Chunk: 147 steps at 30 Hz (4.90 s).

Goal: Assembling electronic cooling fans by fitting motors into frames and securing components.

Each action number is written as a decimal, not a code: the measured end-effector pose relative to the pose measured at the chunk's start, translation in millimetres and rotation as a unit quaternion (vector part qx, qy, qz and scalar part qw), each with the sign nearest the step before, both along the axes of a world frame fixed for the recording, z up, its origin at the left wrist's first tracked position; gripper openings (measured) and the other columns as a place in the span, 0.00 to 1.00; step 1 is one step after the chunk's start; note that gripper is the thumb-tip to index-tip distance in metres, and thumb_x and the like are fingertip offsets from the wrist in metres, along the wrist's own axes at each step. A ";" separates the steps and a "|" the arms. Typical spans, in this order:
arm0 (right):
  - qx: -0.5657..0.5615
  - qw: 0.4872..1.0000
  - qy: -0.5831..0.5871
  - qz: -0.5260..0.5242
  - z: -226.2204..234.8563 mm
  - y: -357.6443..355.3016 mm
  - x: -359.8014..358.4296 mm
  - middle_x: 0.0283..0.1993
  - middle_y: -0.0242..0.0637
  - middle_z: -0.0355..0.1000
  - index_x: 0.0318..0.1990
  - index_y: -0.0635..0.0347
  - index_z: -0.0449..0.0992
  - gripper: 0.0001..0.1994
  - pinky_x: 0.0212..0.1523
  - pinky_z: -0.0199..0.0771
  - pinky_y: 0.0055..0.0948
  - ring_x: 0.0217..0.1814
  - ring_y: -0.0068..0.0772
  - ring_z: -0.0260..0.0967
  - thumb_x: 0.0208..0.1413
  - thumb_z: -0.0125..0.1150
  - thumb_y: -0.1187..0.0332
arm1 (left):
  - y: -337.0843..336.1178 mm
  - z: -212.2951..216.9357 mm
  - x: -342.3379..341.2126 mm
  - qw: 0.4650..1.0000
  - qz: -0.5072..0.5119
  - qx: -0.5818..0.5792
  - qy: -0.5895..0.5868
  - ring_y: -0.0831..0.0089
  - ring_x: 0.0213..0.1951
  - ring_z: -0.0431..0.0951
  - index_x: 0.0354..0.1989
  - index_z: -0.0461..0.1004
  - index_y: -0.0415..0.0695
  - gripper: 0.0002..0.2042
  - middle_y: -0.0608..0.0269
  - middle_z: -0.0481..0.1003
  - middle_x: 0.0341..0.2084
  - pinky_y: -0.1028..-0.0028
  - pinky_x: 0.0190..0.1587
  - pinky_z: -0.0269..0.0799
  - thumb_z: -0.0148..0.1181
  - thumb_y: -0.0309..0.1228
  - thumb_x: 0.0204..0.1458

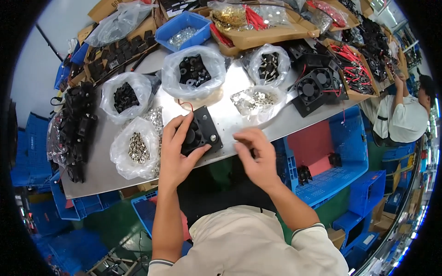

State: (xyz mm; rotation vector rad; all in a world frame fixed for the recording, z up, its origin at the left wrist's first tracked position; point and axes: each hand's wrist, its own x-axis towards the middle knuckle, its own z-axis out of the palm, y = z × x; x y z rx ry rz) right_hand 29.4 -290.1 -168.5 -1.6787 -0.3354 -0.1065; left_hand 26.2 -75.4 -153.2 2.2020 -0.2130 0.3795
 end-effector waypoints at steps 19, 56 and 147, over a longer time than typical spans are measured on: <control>-0.008 0.997 0.053 0.061 11.6 7.6 37.9 0.39 0.33 0.71 0.44 0.67 0.75 0.07 0.40 0.69 0.18 0.38 0.20 0.70 0.61 0.53 0.79 | -2.7 2.4 -0.9 1.000 0.006 -0.016 -0.010 0.54 0.52 0.69 0.60 0.68 0.42 0.38 0.53 0.69 0.50 0.63 0.55 0.66 0.75 0.28 0.34; -0.308 0.846 -0.340 0.274 48.0 153.1 43.3 0.37 0.40 0.71 0.37 0.60 0.75 0.12 0.43 0.72 0.38 0.40 0.41 0.71 0.42 0.59 0.70 | 4.1 -10.4 9.8 0.989 -0.022 -0.109 0.095 0.58 0.55 0.68 0.60 0.69 0.42 0.34 0.54 0.67 0.54 0.64 0.59 0.62 0.70 0.42 0.44; -0.088 0.983 0.076 0.146 43.8 9.5 26.2 0.60 0.41 0.62 0.52 0.61 0.75 0.18 0.51 0.68 0.24 0.54 0.31 0.66 0.52 0.61 0.79 | 1.7 2.8 1.4 1.000 0.000 -0.003 -0.003 0.54 0.55 0.69 0.61 0.68 0.44 0.38 0.51 0.68 0.53 0.65 0.57 0.66 0.75 0.25 0.34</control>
